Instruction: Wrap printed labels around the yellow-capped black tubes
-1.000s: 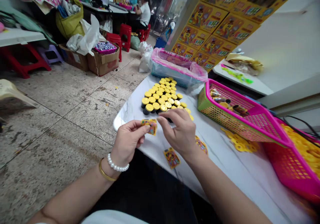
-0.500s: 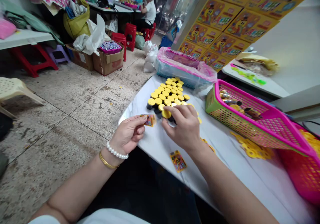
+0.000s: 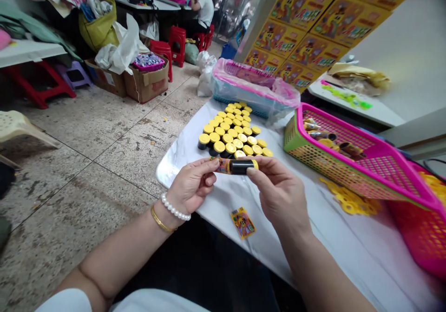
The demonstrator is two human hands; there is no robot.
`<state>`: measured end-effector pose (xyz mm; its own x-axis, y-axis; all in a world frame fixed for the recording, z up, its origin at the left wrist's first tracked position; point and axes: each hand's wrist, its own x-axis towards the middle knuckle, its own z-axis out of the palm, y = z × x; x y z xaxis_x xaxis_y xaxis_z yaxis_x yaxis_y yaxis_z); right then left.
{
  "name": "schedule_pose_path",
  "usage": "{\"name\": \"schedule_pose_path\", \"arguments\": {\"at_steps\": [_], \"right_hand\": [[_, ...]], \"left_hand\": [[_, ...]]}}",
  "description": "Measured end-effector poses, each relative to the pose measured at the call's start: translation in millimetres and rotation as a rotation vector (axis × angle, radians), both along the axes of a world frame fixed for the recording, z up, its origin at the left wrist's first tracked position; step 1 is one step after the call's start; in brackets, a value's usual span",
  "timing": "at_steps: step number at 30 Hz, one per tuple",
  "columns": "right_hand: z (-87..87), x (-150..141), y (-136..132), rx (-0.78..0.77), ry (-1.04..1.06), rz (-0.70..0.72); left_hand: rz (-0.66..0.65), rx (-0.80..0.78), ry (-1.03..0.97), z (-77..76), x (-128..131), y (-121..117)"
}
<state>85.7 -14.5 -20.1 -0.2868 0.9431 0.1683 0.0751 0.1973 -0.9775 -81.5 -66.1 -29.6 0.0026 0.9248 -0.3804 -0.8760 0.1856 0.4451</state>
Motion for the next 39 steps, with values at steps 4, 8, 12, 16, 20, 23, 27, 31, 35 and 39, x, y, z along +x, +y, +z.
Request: {"name": "schedule_pose_path", "arguments": {"at_steps": [4, 8, 12, 16, 20, 23, 27, 31, 35, 39], "right_hand": [[0.3, -4.3, -10.5, 0.163, -0.036, -0.082], [-1.3, -5.3, -14.1, 0.14, -0.006, -0.021], [-4.2, 1.1, -11.6, 0.173, -0.028, -0.053], [-8.8, 4.5, -12.4, 0.216, -0.014, -0.02], [-13.2, 6.4, -11.1, 0.185, -0.068, 0.095], [-13.3, 10.8, -7.7, 0.218, -0.137, 0.127], [-13.1, 16.0, -2.7, 0.315, -0.206, 0.14], [-14.7, 17.8, 0.5, 0.246, -0.177, 0.16], [-15.5, 18.4, -0.2, 0.221, -0.185, 0.159], [-16.9, 16.6, -3.3, 0.275, -0.275, 0.129]], "left_hand": [[-0.02, 0.002, 0.067, -5.0, 5.5, 0.8], [0.0, 0.021, 0.137, -7.8, 11.0, -1.5], [0.082, 0.056, 0.269, -6.0, 12.3, -6.1], [0.04, 0.166, 0.397, -5.3, 6.0, -5.3], [-0.131, 0.246, 0.5, -13.1, -0.5, -0.7], [-0.154, 0.263, 0.589, -18.7, -0.2, 1.2], [-0.195, 0.292, 0.658, -19.2, 1.6, 1.7], [-0.205, 0.256, 0.658, -17.6, -3.0, 1.0], [-0.227, 0.244, 0.628, -16.6, -5.7, 0.4], [-0.265, 0.252, 0.716, -13.1, -2.0, 1.1]]}}
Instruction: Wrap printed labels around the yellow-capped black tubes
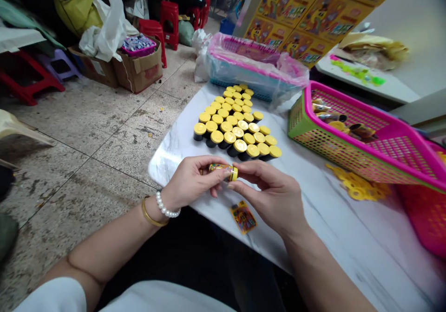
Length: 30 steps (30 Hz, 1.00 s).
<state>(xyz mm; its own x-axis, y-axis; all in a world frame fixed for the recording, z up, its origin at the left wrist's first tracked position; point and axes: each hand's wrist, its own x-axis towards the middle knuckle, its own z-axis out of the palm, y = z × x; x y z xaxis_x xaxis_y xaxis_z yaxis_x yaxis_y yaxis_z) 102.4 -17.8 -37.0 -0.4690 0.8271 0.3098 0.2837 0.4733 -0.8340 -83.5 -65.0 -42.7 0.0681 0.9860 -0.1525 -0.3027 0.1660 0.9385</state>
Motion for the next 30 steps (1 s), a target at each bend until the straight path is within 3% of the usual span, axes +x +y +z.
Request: {"name": "schedule_pose_path", "arguments": {"at_steps": [4, 9, 13, 15, 18, 20, 23, 26, 30], "right_hand": [[-0.8, -2.9, -1.7, 0.122, -0.063, 0.021], [3.9, -1.2, -1.9, 0.469, -0.158, 0.047], [17.5, 8.4, 0.0, 0.548, -0.134, 0.002], [27.0, 15.6, 1.7, 0.464, -0.084, -0.102], [38.4, 28.2, 8.0, 0.154, 0.062, -0.251], [40.4, 37.7, 15.6, -0.084, 0.165, -0.271], [33.3, 52.1, 28.2, -0.361, 0.231, -0.182], [19.9, 63.5, 33.8, -0.493, 0.295, -0.084], [8.4, 67.1, 28.5, -0.513, 0.294, -0.052]], "left_hand": [[0.014, -0.003, 0.055, 1.6, -0.3, 3.2], [-0.16, -0.066, -0.06, 0.7, -9.0, 11.3], [-0.178, 0.018, -0.095, 16.6, -2.8, 22.8], [-0.18, 0.121, -0.053, 30.0, 8.2, 32.8], [-0.203, 0.249, 0.012, 44.9, 30.0, 51.8], [-0.22, 0.292, 0.069, 45.7, 44.2, 63.6], [-0.28, 0.22, 0.131, 35.1, 58.8, 74.0], [-0.305, 0.125, 0.137, 24.1, 61.8, 75.5], [-0.338, 0.019, 0.06, 24.2, 56.2, 75.4]]}}
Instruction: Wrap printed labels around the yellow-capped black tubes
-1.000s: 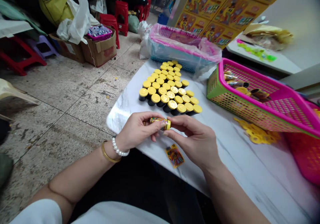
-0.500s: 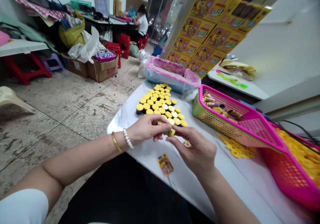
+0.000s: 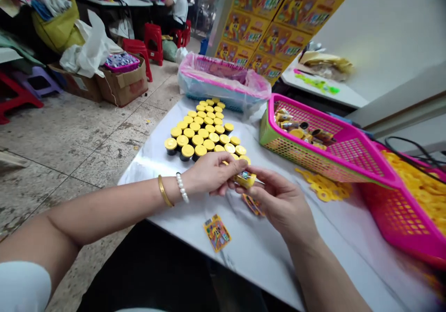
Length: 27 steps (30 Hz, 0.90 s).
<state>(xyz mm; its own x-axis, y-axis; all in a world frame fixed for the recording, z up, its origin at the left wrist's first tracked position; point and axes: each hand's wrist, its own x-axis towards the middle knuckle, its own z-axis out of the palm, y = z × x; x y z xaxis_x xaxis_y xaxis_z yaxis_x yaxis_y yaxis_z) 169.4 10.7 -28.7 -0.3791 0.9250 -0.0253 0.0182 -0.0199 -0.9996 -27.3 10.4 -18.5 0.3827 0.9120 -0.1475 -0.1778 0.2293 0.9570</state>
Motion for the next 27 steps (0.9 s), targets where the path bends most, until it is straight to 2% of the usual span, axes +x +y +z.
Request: {"name": "schedule_pose_path", "arguments": {"at_steps": [4, 6, 9, 12, 17, 22, 27], "right_hand": [[-1.4, -6.7, -5.2, 0.057, 0.128, -0.081], [-1.9, -9.4, -5.4, 0.065, 0.171, -0.096], [-4.2, -10.0, -4.5, 0.086, 0.16, -0.13], [-5.8, -9.6, -5.6, 0.196, 0.068, -0.127], [-8.1, -12.6, -13.8, 0.485, -0.062, -0.207], [-11.3, -15.3, -16.8, 0.521, -0.058, -0.257], [-7.1, -25.3, -20.0, 0.56, -0.076, -0.263]], "left_hand": [[-0.149, -0.095, -0.176, 3.4, -4.7, 2.0], [-0.181, -0.137, -0.187, 1.2, -5.7, 2.7], [-0.173, -0.171, -0.085, -4.9, -5.9, 3.4], [-0.15, -0.169, -0.02, -8.2, -5.4, 3.5], [-0.152, -0.223, -0.149, -4.7, -5.3, 1.7], [-0.153, -0.222, -0.182, -6.1, -3.2, -1.8], [-0.169, -0.17, -0.158, -7.1, -7.1, -1.9]]}}
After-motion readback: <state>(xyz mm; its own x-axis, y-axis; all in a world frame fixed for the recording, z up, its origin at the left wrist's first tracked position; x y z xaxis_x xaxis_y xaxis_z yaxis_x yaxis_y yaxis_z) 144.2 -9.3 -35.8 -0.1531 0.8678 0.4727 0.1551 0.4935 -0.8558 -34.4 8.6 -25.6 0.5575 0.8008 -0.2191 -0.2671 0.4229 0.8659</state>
